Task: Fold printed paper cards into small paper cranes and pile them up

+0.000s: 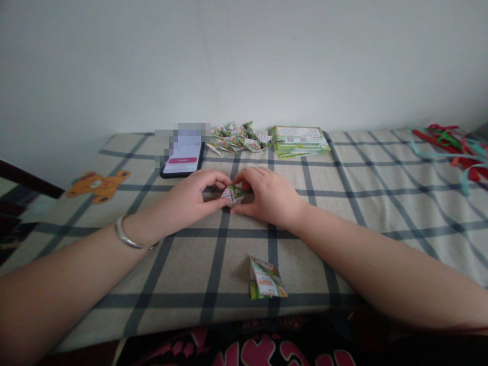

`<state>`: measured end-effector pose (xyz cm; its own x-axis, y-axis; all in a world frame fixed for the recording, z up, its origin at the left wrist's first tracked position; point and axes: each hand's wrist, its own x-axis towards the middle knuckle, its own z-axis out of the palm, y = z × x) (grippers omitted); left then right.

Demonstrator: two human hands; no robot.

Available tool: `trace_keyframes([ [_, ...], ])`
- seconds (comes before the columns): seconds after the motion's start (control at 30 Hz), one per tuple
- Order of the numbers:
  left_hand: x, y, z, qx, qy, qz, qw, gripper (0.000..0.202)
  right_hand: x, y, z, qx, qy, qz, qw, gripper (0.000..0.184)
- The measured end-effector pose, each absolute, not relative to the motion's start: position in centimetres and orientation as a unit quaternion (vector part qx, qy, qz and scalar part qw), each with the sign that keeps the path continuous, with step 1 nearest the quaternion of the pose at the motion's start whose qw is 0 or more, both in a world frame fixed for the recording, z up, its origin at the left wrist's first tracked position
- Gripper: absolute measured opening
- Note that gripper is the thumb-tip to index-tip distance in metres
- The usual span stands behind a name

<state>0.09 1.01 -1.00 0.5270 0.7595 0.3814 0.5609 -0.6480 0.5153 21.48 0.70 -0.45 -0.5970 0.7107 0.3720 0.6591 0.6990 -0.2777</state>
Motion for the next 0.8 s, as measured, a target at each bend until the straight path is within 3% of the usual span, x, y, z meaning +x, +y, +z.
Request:
trace_keyframes([
  [0.07, 0.09, 0.93, -1.10, 0.850, 0.388, 0.302, 0.190, 0.024, 21.45, 0.78, -0.51, -0.388, -0.890, 0.061, 0.233, 0.040],
  [0.2, 0.17, 0.69, -1.14, 0.845, 0.391, 0.301, 0.206, 0.022, 21.48, 1.05, -0.37, -0.352, -0.913, 0.057, 0.196, 0.027],
  [0.37, 0.40, 0.32, -0.71, 0.848, 0.384, 0.319, 0.176, 0.021, 21.37, 1.12, -0.29, -0.323, -0.922, 0.074, 0.203, 0.017],
  [0.53, 0.46, 0.12, -0.21, 0.877, 0.355, 0.301, 0.113, 0.008, 21.33, 1.03, -0.45, -0.306, -0.917, 0.092, 0.238, 0.013],
  [0.8, 0.16, 0.59, -0.23, 0.896, 0.316, 0.300, 0.085, 0.013, 21.44, 0.78, -0.17, -0.285, -0.928, 0.073, 0.230, 0.024],
])
